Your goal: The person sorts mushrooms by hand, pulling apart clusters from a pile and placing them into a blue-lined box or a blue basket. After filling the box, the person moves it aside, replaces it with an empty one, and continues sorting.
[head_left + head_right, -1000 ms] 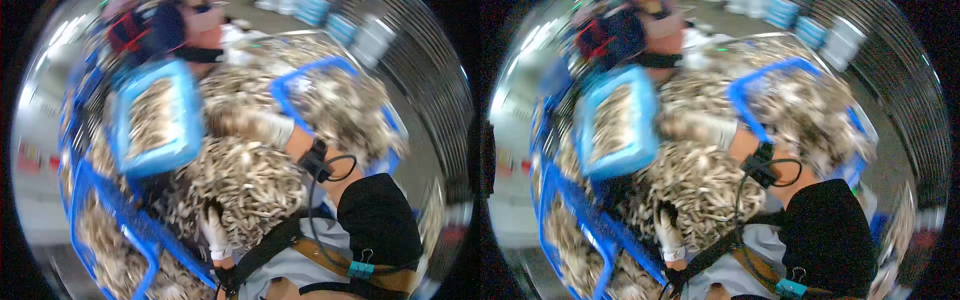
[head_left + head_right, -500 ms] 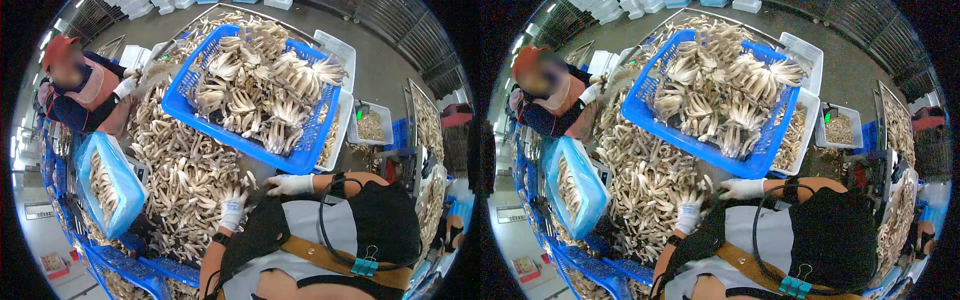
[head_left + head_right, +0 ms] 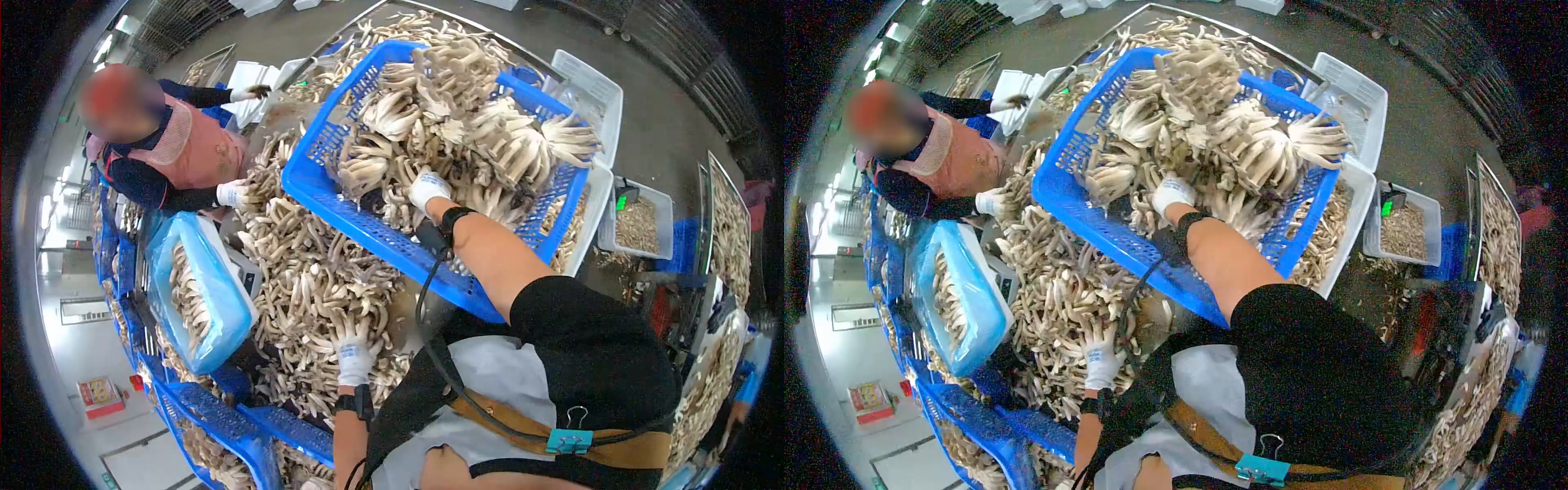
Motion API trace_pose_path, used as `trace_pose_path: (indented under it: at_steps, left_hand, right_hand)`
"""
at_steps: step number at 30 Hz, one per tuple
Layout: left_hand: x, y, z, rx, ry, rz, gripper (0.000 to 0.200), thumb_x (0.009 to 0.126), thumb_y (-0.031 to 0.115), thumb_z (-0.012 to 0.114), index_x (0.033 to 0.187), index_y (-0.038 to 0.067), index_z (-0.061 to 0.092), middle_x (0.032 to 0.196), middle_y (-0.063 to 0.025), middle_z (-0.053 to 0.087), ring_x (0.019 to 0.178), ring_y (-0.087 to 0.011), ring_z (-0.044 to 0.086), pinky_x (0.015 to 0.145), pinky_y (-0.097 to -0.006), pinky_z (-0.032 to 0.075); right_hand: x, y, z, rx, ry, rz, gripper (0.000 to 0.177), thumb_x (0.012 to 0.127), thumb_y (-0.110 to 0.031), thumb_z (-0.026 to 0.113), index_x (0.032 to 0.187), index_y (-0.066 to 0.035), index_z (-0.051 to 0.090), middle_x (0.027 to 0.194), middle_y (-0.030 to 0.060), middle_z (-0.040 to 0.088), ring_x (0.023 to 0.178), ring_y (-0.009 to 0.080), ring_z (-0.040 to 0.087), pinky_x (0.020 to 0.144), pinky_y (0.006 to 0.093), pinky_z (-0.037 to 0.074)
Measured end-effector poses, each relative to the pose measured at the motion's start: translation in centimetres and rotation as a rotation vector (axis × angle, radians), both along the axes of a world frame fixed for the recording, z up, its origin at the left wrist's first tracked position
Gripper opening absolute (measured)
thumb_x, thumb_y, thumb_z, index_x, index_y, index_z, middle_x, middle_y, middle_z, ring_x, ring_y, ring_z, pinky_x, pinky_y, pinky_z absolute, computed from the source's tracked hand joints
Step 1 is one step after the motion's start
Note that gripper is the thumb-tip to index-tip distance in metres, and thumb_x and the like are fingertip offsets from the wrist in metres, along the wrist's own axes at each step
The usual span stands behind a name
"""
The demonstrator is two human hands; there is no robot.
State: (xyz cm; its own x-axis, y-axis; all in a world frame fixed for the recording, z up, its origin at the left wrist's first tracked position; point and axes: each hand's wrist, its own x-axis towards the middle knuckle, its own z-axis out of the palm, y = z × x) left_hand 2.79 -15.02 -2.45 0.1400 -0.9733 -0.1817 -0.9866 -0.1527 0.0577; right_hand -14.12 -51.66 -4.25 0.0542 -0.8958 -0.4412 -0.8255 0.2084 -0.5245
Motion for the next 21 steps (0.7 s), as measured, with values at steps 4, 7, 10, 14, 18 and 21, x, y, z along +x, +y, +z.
trace_pose_path:
  at_steps: [4, 7, 10, 14, 18, 21]
  left_hand:
    - [-1.0, -0.5, 1.8, -0.199, 0.216, 0.168, 0.068, 0.074, 0.032, 0.073, 0.133, 0.007, 0.051, 0.139, -0.026, 0.042, 0.129, -0.0456, 0.034, 0.107, -0.0558, 0.027]
    - [-1.6, -1.8, 5.0, -0.351, 0.507, 0.32, 0.055, 0.085, 0.015, 0.064, 0.134, -0.002, 0.047, 0.133, -0.0236, 0.05, 0.122, -0.0362, 0.048, 0.104, -0.0433, 0.037]
    - [-2.9, -5.7, 9.7, -0.327, 1.077, 0.543, 0.055, 0.091, 0.015, 0.059, 0.139, -0.004, 0.041, 0.128, -0.0176, 0.056, 0.114, -0.0232, 0.055, 0.1, -0.0331, 0.042]
    - [-5.6, -9.8, 12.0, -0.305, 1.625, 0.482, 0.063, 0.092, 0.029, 0.061, 0.142, -0.001, 0.037, 0.127, -0.015, 0.055, 0.111, -0.0199, 0.055, 0.096, -0.0322, 0.043]
    - [-6.4, -9.9, 11.8, -0.352, 1.731, 0.624, 0.036, 0.092, 0.015, 0.061, 0.125, 0.003, 0.051, 0.114, -0.005, 0.061, 0.1, -0.0127, 0.058, 0.09, -0.0294, 0.047]
    - [-6.1, -8.8, 11.0, -0.607, 2.009, 0.792, 0.03, 0.095, 0.014, 0.059, 0.122, 0.005, 0.051, 0.111, -0.0054, 0.061, 0.099, -0.0164, 0.062, 0.087, -0.0328, 0.052]
  right_hand:
    - [-1.7, -0.8, -1.0, -0.133, 0.05, 0.659, 0.055, 0.087, -0.036, 0.051, 0.13, -0.002, 0.051, 0.134, 0.0257, 0.048, 0.108, 0.0401, 0.058, 0.092, 0.0455, 0.047]
    - [-4.3, 0.9, -2.1, -0.218, -0.352, 0.692, 0.045, 0.092, -0.02, 0.05, 0.134, -0.002, 0.046, 0.134, 0.0204, 0.049, 0.105, 0.034, 0.059, 0.089, 0.0407, 0.047]
    - [-4.9, 4.3, 4.7, 0.39, -1.353, -0.229, 0.055, 0.08, 0.012, 0.064, 0.13, -0.001, 0.045, 0.119, 0.0048, 0.059, 0.102, 0.0164, 0.06, 0.086, 0.0274, 0.05]
    - [-3.2, 8.4, 8.6, 0.481, -1.57, -0.043, 0.057, 0.082, 0.009, 0.064, 0.133, -0.002, 0.041, 0.122, 0.0068, 0.055, 0.11, 0.0136, 0.054, 0.088, 0.0263, 0.049]
    - [-0.4, 14.0, 12.5, 0.276, -1.199, 0.542, 0.056, 0.086, 0.0, 0.055, 0.138, 0.004, 0.035, 0.133, 0.0131, 0.049, 0.123, 0.0194, 0.045, 0.107, 0.0338, 0.032]
    - [1.7, 16.7, 9.7, 0.252, -1.295, 0.553, 0.06, 0.088, 0.002, 0.049, 0.145, 0.0, 0.029, 0.127, 0.0085, 0.052, 0.118, 0.0144, 0.046, 0.104, 0.0301, 0.035]
